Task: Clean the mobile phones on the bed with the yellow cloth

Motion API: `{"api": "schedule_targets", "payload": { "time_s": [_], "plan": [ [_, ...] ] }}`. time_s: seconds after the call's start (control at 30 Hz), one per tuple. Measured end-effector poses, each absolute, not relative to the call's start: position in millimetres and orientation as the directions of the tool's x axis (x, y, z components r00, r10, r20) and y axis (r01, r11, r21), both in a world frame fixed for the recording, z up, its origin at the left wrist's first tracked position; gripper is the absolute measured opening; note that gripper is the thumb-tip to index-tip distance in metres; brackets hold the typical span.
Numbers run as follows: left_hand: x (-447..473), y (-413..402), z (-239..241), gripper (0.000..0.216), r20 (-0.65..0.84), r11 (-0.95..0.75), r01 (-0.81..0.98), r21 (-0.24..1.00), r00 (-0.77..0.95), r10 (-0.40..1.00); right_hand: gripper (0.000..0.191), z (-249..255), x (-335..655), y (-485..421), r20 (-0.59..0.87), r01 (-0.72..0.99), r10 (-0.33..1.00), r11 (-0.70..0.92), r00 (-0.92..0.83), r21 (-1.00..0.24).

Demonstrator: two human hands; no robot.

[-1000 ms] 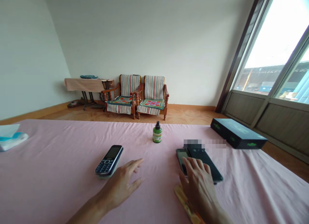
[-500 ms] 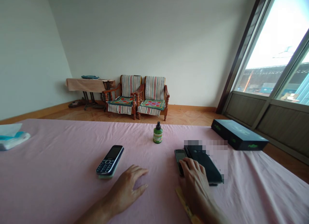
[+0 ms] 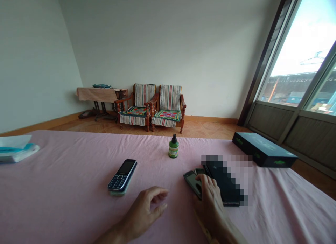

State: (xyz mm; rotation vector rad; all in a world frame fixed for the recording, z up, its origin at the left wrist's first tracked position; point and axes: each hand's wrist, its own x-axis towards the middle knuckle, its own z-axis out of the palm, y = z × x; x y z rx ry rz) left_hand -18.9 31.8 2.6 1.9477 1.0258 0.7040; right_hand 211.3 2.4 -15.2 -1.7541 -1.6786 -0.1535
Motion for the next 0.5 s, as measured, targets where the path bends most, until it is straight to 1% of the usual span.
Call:
{"api": "schedule_targets", "payload": {
  "time_s": [0.07, 0.13, 0.2, 0.23, 0.3, 0.37, 0.43, 0.5],
  "plan": [
    [-14.9, 28.3, -2.6, 0.039, 0.040, -0.212, 0.274, 0.938, 0.521, 0.853, 0.041, -22.9, 205.9, 1.1, 0.601, 0.880, 0.789, 0.193, 0.124, -0.434],
    [-10.4, 25.1, -6.6, 0.052, -0.005, -0.078, 0.129, 0.989, 0.544, 0.839, 0.047, -26.0, 197.6, -1.3, 0.643, 0.844, 0.763, 0.299, 0.069, -0.445],
    [-5.7, 22.5, -7.4, 0.065, -0.042, 0.066, -0.024, 0.998, 0.556, 0.830, 0.050, -25.1, 188.5, -4.7, 0.664, 0.818, 0.748, 0.376, 0.009, -0.435],
    [-3.7, 21.4, -6.5, 0.068, -0.061, 0.139, -0.097, 0.986, 0.559, 0.827, 0.051, -23.9, 184.3, -6.4, 0.677, 0.809, 0.735, 0.414, -0.027, -0.418],
    [-0.5, 19.7, -2.4, 0.064, -0.076, 0.248, -0.244, 0.937, 0.552, 0.830, 0.052, -21.9, 177.6, -8.6, 0.712, 0.790, 0.692, 0.503, -0.123, -0.352],
    [1.3, 18.5, 2.9, 0.054, -0.084, 0.322, -0.373, 0.870, 0.532, 0.843, 0.053, -21.7, 172.7, -8.6, 0.727, 0.764, 0.643, 0.588, -0.241, -0.266],
    [1.9, 17.3, 7.2, 0.045, -0.108, 0.385, -0.459, 0.801, 0.522, 0.846, 0.050, -22.7, 168.4, -7.1, 0.726, 0.727, 0.594, 0.660, -0.348, -0.192],
    [2.1, 16.1, 10.0, 0.037, -0.138, 0.445, -0.506, 0.739, 0.532, 0.835, 0.046, -22.8, 163.6, -6.3, 0.737, 0.688, 0.538, 0.712, -0.408, -0.139]
  ]
}}
